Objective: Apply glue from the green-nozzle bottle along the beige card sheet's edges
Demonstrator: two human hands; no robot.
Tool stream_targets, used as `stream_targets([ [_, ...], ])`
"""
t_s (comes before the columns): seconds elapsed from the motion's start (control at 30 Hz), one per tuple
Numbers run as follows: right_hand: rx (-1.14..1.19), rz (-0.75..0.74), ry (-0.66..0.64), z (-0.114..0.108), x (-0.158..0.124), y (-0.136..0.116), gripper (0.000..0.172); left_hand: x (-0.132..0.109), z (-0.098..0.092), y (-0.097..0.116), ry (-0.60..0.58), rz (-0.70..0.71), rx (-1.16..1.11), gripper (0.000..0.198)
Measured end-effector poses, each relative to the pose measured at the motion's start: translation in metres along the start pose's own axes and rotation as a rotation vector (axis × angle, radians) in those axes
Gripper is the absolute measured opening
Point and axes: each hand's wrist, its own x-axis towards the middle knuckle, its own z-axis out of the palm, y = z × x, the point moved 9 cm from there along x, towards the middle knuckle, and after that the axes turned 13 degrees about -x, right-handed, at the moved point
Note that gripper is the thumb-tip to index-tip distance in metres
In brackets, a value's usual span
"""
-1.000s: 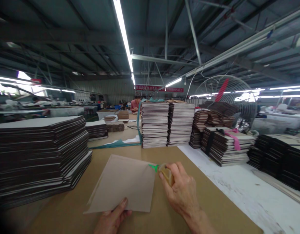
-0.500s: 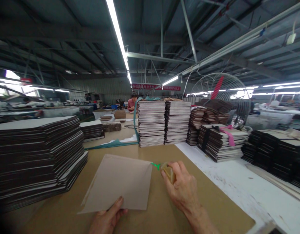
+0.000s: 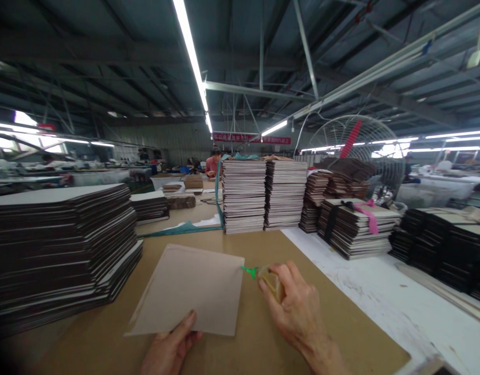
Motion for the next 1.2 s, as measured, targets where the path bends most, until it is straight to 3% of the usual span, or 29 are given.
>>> stream_targets([
  [0.1,0.010,0.001,0.034,-0.005,0.002,0.001,0.022,-0.001,-0.001,0.000,-0.002,-0.001,-0.012,0.056],
  [0.27,0.012,-0.010,-0.091,0.008,-0.005,-0.002,0.021,-0.002,0.001,-0.002,-0.028,-0.030,-0.036,0.053],
  [0.43,0.051,0.010,0.033,-0.002,-0.006,0.002,0.022,-0.003,0.002,0.000,0.002,-0.038,-0.047,0.061],
  [0.6,0.199,0.167,0.109,-0.007,-0.011,0.021,0.027,-0.003,0.004,0.002,-0.004,-0.030,-0.093,0.061],
  [0.73,0.209,0.235,0.005,0.006,-0.024,0.027,0.034,-0.004,0.002,0.003,0.043,-0.034,-0.104,0.054],
  [0.83,0.200,0.210,-0.072,0.016,-0.030,0.025,0.035,-0.004,0.002,0.002,0.050,-0.037,-0.106,0.055],
  [1.03,0.143,0.035,-0.111,0.013,-0.034,0.005,0.024,-0.004,0.001,0.002,0.024,-0.030,-0.107,0.051],
  [1.2,0.120,0.045,-0.107,0.008,-0.035,0.005,0.024,-0.005,0.002,0.002,0.027,-0.038,-0.112,0.058],
])
